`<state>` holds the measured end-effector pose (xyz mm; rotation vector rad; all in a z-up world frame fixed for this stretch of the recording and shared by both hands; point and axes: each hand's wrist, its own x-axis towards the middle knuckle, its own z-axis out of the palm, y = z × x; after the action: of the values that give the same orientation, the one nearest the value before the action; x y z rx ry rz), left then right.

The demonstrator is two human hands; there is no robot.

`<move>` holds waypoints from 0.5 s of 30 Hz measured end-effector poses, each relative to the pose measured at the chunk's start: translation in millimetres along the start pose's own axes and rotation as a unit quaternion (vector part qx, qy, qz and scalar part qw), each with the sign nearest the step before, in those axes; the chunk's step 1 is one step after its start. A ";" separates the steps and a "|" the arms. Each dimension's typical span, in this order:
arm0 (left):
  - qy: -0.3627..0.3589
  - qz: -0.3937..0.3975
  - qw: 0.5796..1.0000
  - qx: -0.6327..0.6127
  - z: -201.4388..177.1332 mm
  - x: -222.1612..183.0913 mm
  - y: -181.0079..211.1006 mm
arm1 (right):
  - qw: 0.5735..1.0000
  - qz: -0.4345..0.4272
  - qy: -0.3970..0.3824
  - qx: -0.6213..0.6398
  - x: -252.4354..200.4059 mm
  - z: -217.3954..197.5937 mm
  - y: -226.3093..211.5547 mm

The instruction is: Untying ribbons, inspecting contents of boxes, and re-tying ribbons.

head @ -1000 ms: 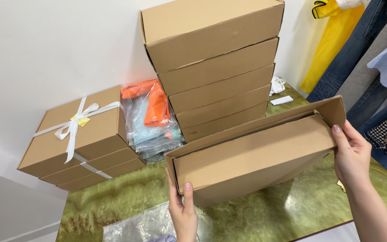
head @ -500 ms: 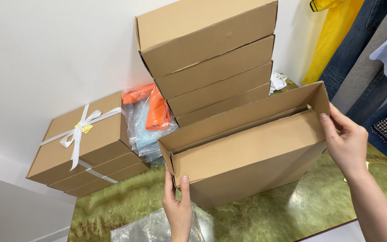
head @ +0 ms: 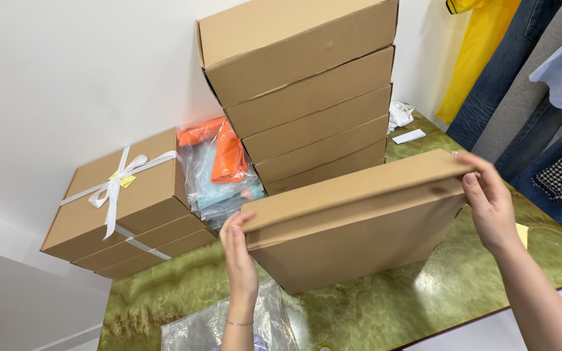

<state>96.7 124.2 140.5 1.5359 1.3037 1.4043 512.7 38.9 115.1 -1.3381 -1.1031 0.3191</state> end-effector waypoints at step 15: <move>0.017 -0.087 0.979 -0.185 -16.0 -154.4 -69.8 | 0.954 0.194 0.085 0.213 -116.2 -54.0 85.2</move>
<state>77.6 -5.8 32.3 1.1276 1.0916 1.4671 530.3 -57.0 -4.0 -1.1574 -0.5766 0.6786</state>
